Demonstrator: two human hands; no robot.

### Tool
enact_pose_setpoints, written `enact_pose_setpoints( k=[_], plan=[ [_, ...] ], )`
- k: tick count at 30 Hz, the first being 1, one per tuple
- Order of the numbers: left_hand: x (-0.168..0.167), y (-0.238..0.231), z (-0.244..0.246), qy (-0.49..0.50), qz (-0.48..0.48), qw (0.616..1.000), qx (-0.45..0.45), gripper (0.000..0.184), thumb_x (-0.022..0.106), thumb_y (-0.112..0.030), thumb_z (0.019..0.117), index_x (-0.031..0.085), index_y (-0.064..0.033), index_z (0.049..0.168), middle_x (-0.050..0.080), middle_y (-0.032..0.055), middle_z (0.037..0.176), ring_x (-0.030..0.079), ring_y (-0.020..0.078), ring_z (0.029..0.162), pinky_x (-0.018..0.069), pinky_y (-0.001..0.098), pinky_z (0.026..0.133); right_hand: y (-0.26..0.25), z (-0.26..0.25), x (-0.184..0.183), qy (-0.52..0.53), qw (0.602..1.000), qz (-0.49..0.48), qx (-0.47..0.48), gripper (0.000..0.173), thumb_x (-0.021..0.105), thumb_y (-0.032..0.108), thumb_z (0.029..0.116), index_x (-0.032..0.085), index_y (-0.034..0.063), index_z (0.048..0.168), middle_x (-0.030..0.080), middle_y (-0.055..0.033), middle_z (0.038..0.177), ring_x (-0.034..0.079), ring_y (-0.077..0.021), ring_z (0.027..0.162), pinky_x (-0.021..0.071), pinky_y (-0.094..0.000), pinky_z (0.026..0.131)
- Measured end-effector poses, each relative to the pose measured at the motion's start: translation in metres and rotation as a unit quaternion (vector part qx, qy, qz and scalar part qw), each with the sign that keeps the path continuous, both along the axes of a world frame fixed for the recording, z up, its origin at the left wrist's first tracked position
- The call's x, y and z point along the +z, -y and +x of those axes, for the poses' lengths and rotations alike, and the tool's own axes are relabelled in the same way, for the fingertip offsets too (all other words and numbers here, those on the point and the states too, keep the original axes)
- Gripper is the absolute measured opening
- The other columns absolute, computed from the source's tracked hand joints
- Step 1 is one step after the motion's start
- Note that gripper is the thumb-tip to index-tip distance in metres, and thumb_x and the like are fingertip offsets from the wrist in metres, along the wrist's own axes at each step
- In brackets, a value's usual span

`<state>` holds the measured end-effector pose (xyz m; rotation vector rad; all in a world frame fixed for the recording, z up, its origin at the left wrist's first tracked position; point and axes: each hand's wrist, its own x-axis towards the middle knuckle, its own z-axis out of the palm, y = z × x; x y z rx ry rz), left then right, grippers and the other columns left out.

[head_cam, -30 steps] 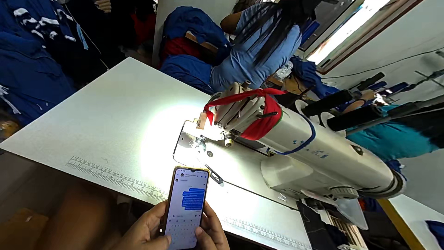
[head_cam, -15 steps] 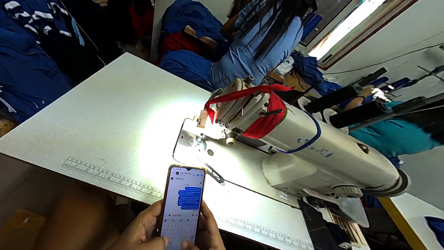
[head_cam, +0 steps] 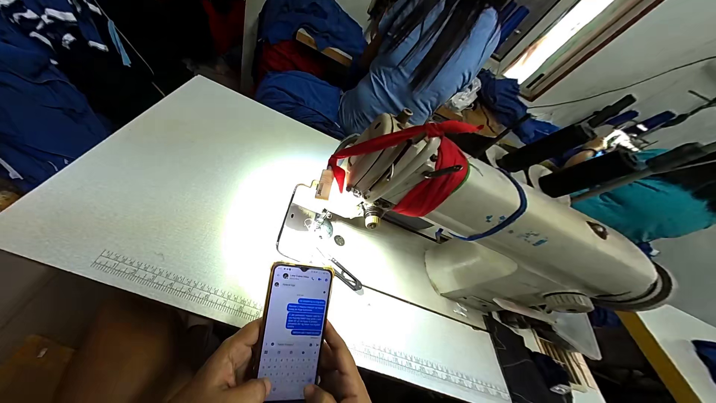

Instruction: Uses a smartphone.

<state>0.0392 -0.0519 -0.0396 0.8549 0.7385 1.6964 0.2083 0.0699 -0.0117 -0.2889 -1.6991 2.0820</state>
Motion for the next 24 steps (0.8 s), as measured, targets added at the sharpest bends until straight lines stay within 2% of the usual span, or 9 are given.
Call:
enact_pose_setpoints(
  k=[2,6,8,10,13,15,18,21,24],
  plan=[
    [0.000,-0.001,0.000,-0.003,0.002,1.000,-0.002,0.061,0.051,0.012,0.0892,0.040,-0.0107,0.145,0.063,0.0052,0.135,0.069,0.0187,0.111,0.0639,0.0351,0.078,0.001,-0.001,0.001,0.000,1.000,0.001,-0.010,0.077,0.048,-0.011,0.0909,0.006,-0.0115,0.155,0.053,-0.0127,0.145,0.063,-0.0173,0.123,0.0596,-0.0397,0.095],
    [0.003,-0.002,0.001,-0.018,0.007,1.000,-0.004,0.063,0.054,0.013,0.0872,0.039,-0.0067,0.145,0.062,0.0044,0.136,0.066,0.0175,0.118,0.0603,0.0363,0.093,0.014,-0.009,0.005,0.030,0.994,0.021,-0.100,0.077,0.062,-0.004,0.0915,0.013,-0.0151,0.150,0.058,-0.0147,0.137,0.067,-0.0153,0.115,0.0613,-0.0346,0.091],
    [0.003,-0.003,0.002,-0.027,0.015,0.999,-0.010,0.064,0.054,0.013,0.0869,0.038,-0.0042,0.146,0.061,0.0046,0.137,0.065,0.0173,0.120,0.0582,0.0372,0.098,0.020,-0.014,0.005,0.036,0.989,0.026,-0.144,0.075,0.065,-0.003,0.0914,0.016,-0.0141,0.148,0.059,-0.0145,0.133,0.067,-0.0139,0.113,0.0612,-0.0325,0.091],
    [0.004,-0.002,0.003,-0.035,0.014,0.999,-0.012,0.064,0.055,0.013,0.0880,0.038,-0.0052,0.147,0.061,0.0040,0.136,0.066,0.0168,0.117,0.0598,0.0364,0.094,0.022,-0.017,0.005,0.037,0.986,0.024,-0.164,0.071,0.063,-0.005,0.0915,0.019,-0.0123,0.147,0.061,-0.0131,0.130,0.068,-0.0129,0.110,0.0618,-0.0309,0.088],
    [0.007,-0.001,0.004,-0.050,-0.016,0.998,0.018,0.058,0.051,0.014,0.0894,0.041,-0.0035,0.144,0.064,0.0049,0.133,0.068,0.0168,0.114,0.0613,0.0354,0.091,0.015,-0.012,0.005,0.027,0.993,0.000,-0.112,0.071,0.058,-0.008,0.0916,0.015,-0.0102,0.148,0.060,-0.0112,0.133,0.068,-0.0151,0.111,0.0633,-0.0341,0.085],
    [0.008,-0.001,0.004,-0.053,-0.030,0.998,0.030,0.056,0.050,0.013,0.0904,0.042,-0.0041,0.143,0.065,0.0042,0.133,0.068,0.0160,0.115,0.0610,0.0352,0.092,0.009,-0.008,0.002,0.010,0.998,-0.013,-0.067,0.077,0.056,-0.010,0.0892,0.011,-0.0088,0.151,0.057,-0.0107,0.138,0.066,-0.0168,0.117,0.0616,-0.0375,0.090],
    [0.007,-0.001,0.004,-0.044,-0.024,0.999,0.021,0.058,0.051,0.012,0.0893,0.041,-0.0056,0.144,0.065,0.0033,0.132,0.068,0.0161,0.113,0.0626,0.0350,0.087,0.009,-0.007,0.002,0.021,0.997,0.006,-0.069,0.079,0.055,-0.014,0.0861,0.010,-0.0118,0.151,0.056,-0.0124,0.140,0.066,-0.0157,0.117,0.0605,-0.0366,0.093],
    [0.006,-0.001,0.003,-0.035,-0.005,0.999,0.011,0.062,0.053,0.013,0.0876,0.040,-0.0045,0.145,0.063,0.0041,0.136,0.066,0.0169,0.119,0.0590,0.0367,0.097,0.013,-0.010,0.003,0.024,0.996,0.013,-0.088,0.080,0.060,-0.009,0.0889,0.011,-0.0125,0.151,0.055,-0.0139,0.139,0.065,-0.0150,0.119,0.0594,-0.0356,0.096],
    [0.005,0.000,0.003,-0.034,0.003,0.999,0.005,0.062,0.054,0.013,0.0872,0.040,-0.0043,0.145,0.062,0.0051,0.136,0.066,0.0177,0.118,0.0593,0.0373,0.096,0.017,-0.012,0.002,0.023,0.994,0.017,-0.109,0.077,0.060,-0.010,0.0897,0.012,-0.0121,0.150,0.057,-0.0141,0.137,0.066,-0.0154,0.118,0.0606,-0.0352,0.093]
  ],
)
